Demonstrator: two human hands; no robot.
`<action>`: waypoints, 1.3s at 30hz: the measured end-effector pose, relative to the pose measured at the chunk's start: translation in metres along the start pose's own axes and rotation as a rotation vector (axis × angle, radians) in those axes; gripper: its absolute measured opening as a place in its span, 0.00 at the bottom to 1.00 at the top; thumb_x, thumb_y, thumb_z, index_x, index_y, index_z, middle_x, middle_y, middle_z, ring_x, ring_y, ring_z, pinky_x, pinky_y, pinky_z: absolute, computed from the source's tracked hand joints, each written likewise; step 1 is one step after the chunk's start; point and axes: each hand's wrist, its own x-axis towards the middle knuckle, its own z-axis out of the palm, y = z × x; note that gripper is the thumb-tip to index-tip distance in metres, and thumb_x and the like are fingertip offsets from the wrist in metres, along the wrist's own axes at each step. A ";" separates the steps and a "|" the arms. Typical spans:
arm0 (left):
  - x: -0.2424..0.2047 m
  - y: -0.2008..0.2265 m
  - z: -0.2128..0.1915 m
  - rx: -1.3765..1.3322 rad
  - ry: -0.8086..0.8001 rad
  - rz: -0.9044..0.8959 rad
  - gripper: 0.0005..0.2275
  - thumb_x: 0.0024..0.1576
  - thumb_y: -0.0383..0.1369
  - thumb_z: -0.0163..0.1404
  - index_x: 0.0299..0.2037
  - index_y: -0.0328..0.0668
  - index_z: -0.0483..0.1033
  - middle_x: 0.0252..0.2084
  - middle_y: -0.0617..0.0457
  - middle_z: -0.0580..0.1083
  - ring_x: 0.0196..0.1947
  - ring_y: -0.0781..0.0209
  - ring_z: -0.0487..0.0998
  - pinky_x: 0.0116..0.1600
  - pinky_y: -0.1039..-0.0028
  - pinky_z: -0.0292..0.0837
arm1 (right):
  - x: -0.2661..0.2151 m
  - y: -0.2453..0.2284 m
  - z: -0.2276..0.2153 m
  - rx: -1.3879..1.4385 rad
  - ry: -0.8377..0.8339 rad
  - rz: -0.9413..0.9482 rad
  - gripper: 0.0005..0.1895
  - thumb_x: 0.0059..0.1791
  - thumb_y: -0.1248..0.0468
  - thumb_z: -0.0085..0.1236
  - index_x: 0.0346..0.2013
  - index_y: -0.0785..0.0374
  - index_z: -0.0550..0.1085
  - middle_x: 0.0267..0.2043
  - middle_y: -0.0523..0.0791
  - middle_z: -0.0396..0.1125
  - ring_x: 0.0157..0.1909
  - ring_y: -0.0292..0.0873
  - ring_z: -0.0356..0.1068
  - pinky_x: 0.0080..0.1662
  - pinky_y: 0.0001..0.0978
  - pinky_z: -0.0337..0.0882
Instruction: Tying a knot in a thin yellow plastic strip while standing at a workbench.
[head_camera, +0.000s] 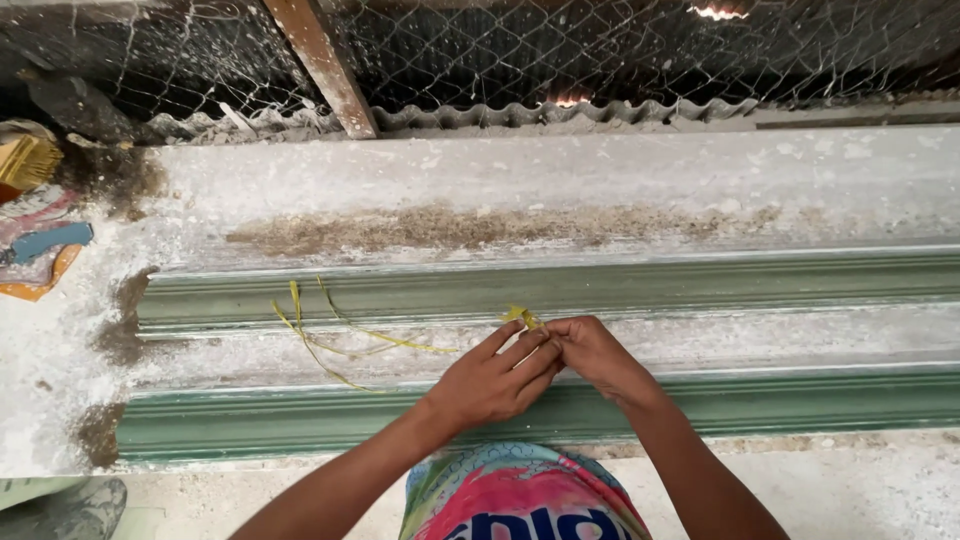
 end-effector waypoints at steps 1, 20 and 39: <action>-0.001 -0.003 -0.001 -0.018 -0.010 0.032 0.08 0.66 0.28 0.43 0.41 0.43 0.77 0.46 0.46 0.76 0.49 0.49 0.79 0.58 0.59 0.76 | -0.001 0.000 0.000 0.037 -0.027 0.006 0.12 0.52 0.74 0.49 0.38 0.69 0.82 0.22 0.46 0.74 0.23 0.36 0.69 0.32 0.30 0.74; -0.017 0.010 0.013 -0.052 -0.100 -0.201 0.09 0.66 0.26 0.40 0.41 0.39 0.77 0.40 0.49 0.72 0.47 0.50 0.79 0.56 0.56 0.76 | 0.035 0.009 -0.010 0.229 0.387 -0.105 0.18 0.62 0.56 0.38 0.43 0.66 0.73 0.23 0.46 0.64 0.26 0.39 0.67 0.29 0.26 0.69; 0.006 0.019 0.028 -0.279 0.011 -0.974 0.04 0.64 0.29 0.48 0.37 0.39 0.72 0.38 0.51 0.71 0.38 0.45 0.77 0.40 0.59 0.69 | 0.012 0.009 0.033 0.171 0.067 -0.205 0.21 0.59 0.57 0.44 0.61 0.64 0.74 0.52 0.46 0.74 0.53 0.40 0.73 0.56 0.41 0.75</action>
